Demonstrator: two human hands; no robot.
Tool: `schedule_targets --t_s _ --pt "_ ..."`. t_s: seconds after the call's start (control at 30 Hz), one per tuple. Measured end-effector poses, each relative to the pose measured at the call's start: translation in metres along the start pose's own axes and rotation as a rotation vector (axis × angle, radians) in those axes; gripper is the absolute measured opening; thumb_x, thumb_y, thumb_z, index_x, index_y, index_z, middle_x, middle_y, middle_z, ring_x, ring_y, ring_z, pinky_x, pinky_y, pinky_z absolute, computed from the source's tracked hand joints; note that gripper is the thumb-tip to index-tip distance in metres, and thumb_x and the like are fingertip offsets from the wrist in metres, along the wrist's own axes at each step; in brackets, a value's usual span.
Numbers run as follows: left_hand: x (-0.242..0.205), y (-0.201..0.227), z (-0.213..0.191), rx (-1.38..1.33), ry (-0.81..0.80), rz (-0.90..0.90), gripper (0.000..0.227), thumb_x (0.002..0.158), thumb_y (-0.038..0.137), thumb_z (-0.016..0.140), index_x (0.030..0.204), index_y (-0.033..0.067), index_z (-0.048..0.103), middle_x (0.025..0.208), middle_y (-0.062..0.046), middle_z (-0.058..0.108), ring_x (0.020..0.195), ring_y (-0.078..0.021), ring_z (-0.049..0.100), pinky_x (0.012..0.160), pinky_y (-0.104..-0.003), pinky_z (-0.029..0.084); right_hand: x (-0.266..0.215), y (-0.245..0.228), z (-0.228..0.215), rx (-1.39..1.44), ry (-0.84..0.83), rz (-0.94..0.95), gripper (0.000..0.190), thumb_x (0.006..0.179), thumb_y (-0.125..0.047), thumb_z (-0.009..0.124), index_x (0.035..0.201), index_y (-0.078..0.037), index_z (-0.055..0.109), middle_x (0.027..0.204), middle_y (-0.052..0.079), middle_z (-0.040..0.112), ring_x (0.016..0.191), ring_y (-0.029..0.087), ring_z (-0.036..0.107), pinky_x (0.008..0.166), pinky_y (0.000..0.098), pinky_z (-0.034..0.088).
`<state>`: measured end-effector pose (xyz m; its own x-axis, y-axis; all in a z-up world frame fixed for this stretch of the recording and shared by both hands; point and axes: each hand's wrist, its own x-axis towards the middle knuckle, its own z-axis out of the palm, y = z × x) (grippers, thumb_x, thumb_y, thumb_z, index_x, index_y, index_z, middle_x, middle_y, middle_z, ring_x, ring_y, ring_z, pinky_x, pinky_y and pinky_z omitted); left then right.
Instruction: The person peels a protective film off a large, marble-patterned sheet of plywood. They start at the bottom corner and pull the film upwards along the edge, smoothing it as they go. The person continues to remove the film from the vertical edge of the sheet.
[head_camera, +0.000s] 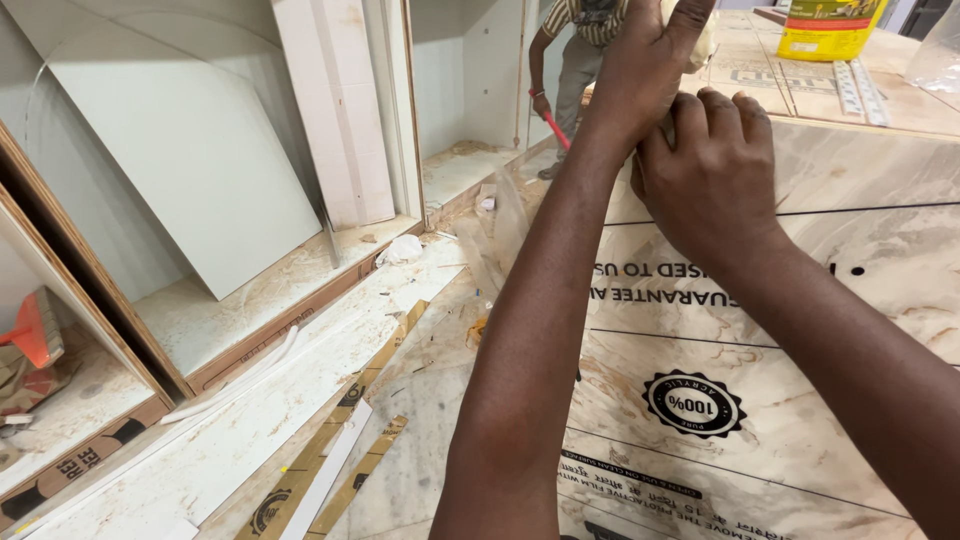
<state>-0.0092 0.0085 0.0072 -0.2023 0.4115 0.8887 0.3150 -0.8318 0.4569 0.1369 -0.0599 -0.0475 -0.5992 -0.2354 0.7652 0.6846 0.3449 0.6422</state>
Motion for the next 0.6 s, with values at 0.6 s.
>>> schedule_targets --t_s 0.6 --pt "0.003 -0.013 0.0 0.078 0.01 0.004 0.094 0.094 0.079 0.038 0.152 0.0048 0.043 0.133 -0.022 0.069 0.119 -0.032 0.07 0.097 -0.044 0.059 -0.002 0.004 -0.008 0.1 0.078 -0.066 0.01 0.104 -0.014 0.072 0.098 -0.007 0.072 0.123 0.009 0.067 0.129 0.028 0.065 0.114 0.0511 0.045"
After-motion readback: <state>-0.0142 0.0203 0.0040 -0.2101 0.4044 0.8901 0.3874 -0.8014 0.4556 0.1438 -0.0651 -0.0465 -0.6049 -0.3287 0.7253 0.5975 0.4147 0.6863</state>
